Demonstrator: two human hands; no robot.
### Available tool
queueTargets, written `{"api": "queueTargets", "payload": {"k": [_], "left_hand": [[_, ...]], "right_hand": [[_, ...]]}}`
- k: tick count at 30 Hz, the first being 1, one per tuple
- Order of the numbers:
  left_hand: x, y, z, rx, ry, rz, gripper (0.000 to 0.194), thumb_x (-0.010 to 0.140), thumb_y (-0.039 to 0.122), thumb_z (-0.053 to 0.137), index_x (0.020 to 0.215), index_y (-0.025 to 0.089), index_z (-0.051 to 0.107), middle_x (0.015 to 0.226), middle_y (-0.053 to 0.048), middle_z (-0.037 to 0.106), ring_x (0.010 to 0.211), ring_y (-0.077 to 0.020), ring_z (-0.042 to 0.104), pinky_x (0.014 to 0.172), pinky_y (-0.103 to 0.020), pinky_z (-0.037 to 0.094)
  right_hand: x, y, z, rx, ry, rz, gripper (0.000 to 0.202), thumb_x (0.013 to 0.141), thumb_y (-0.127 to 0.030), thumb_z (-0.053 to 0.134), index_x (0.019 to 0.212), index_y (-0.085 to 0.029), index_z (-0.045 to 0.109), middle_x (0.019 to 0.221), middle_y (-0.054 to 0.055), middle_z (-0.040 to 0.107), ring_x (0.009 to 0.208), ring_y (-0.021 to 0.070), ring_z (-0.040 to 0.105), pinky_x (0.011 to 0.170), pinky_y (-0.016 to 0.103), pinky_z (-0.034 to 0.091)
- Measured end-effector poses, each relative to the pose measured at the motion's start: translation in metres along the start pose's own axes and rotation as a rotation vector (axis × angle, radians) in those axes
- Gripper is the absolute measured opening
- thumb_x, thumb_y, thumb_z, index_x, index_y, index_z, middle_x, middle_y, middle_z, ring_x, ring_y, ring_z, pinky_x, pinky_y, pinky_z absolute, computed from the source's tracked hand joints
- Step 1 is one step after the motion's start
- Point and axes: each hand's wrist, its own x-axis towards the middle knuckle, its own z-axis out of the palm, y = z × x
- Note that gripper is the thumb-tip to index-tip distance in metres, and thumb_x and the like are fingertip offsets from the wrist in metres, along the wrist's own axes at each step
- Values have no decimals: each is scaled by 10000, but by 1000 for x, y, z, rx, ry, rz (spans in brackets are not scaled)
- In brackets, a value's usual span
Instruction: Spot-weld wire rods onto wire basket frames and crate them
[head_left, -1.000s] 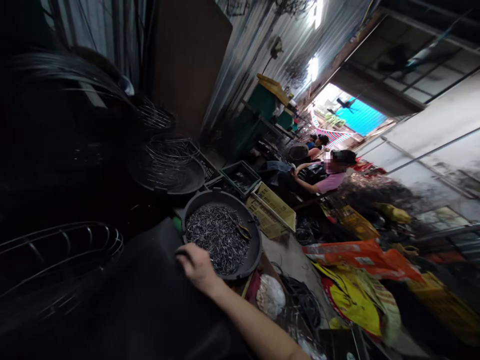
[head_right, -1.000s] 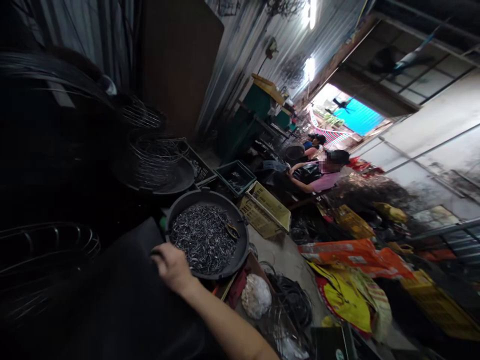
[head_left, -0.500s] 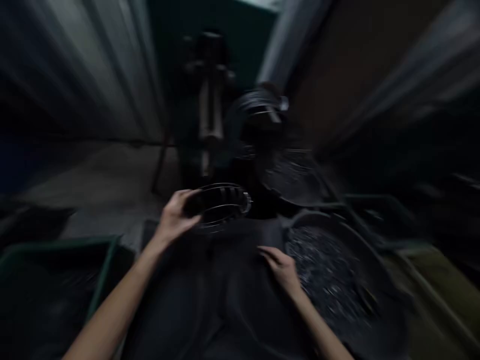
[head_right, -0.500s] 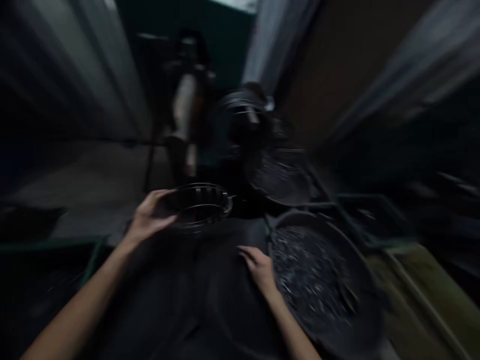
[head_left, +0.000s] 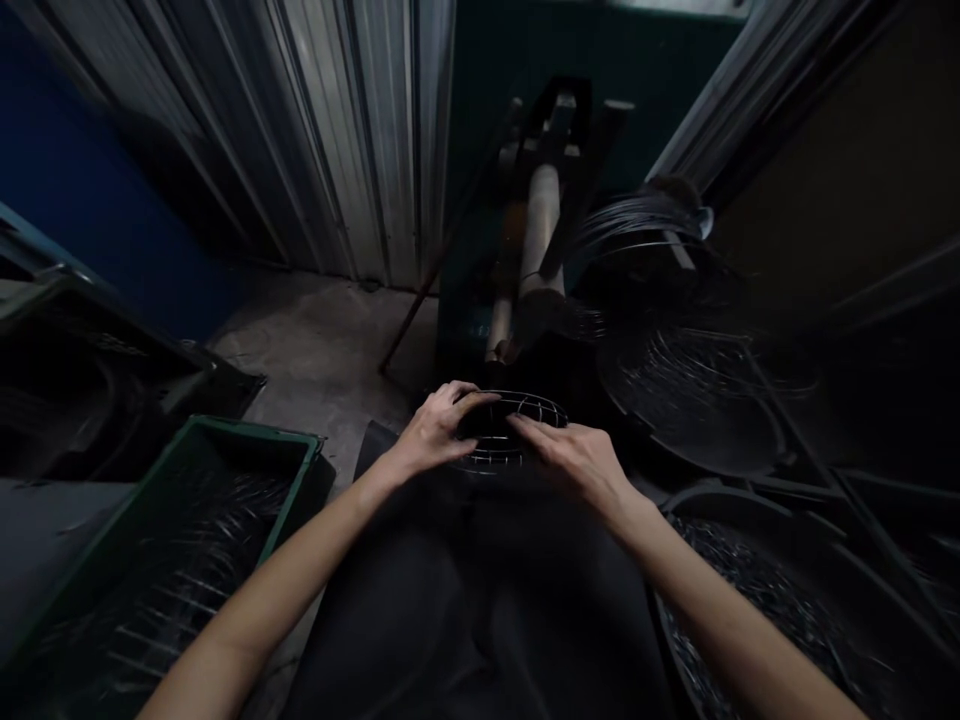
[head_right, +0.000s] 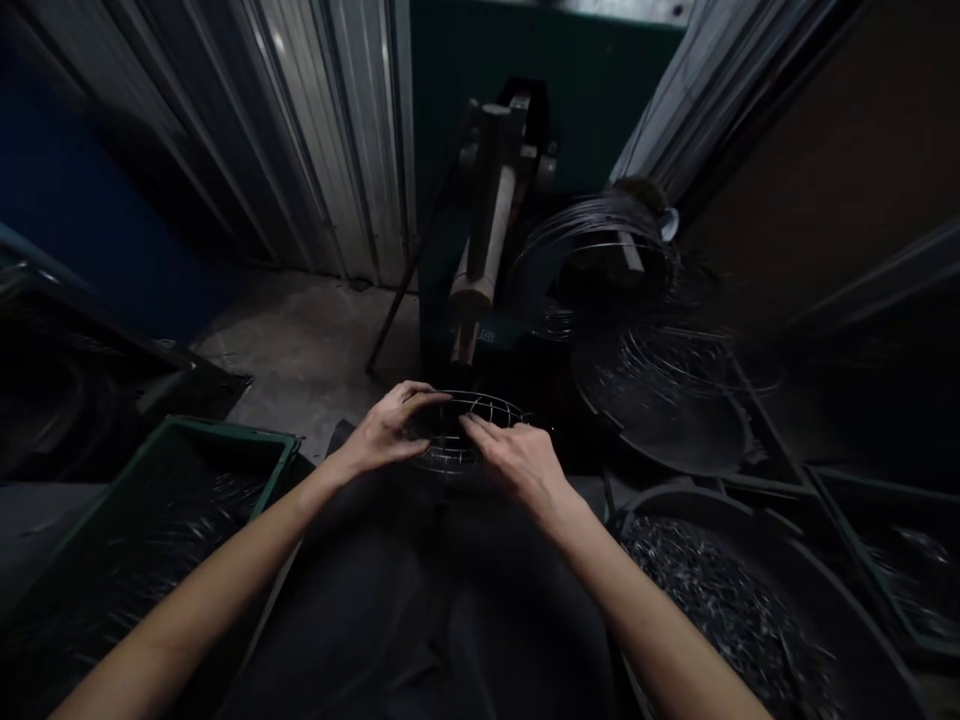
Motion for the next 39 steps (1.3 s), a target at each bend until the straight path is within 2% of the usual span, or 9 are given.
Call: {"api": "queueTargets", "payload": {"k": [3,6,11,20,26,32,39], "left_hand": [[0,-3,-2,-55,37,-14,627,683,106,666,1271,255,504,1199,-77,498,1134,-242,522,954,-390,489],[3,-7,-2,-104,72,-15,613,693,108,658,1268,245,499,1184,-73,501,1130,-226,529,951,-370,491],[9,-11,-4,-118,70,-21,578,704,134,660,1252,246,516,1175,-76,506,1131,-230,534,958,-369,491],[21,-23,-1,-71,96,23,589,692,115,666,1247,231,509,1173,-85,507,1122,-238,534,946,-386,494],[23,-26,1,9,91,21,635,676,74,649,1263,254,488,1214,-82,488,1142,-255,513,968,-435,477],[20,-26,2,60,113,16,653,685,73,646,1283,269,473,1232,-86,478,1150,-263,503,964,-454,476],[34,-36,2,94,120,12,667,681,86,657,1293,271,467,1223,-81,480,1159,-264,499,966,-455,476]], "right_hand": [[2,1,4,-56,105,-141,415,825,-43,515,1185,-211,634,1109,25,689,594,103,627,539,241,431],[8,4,6,-54,217,-193,394,838,-33,510,1171,-200,639,1135,23,679,598,80,607,562,229,412],[11,14,10,-25,194,-198,356,863,-51,526,1171,-195,632,1161,17,668,609,71,608,576,227,419],[22,22,11,-29,280,-239,265,872,-67,545,1083,-178,662,1125,28,686,595,64,598,555,231,410],[24,22,14,-117,300,-294,283,884,-37,498,1056,-172,677,1139,40,681,586,52,573,554,245,408],[21,16,15,-186,320,-285,256,879,-37,524,1062,-143,670,1159,69,669,585,57,559,569,253,404],[35,21,17,-270,370,-284,272,880,-13,489,1017,-151,679,1114,63,688,581,65,555,568,253,391]]}}
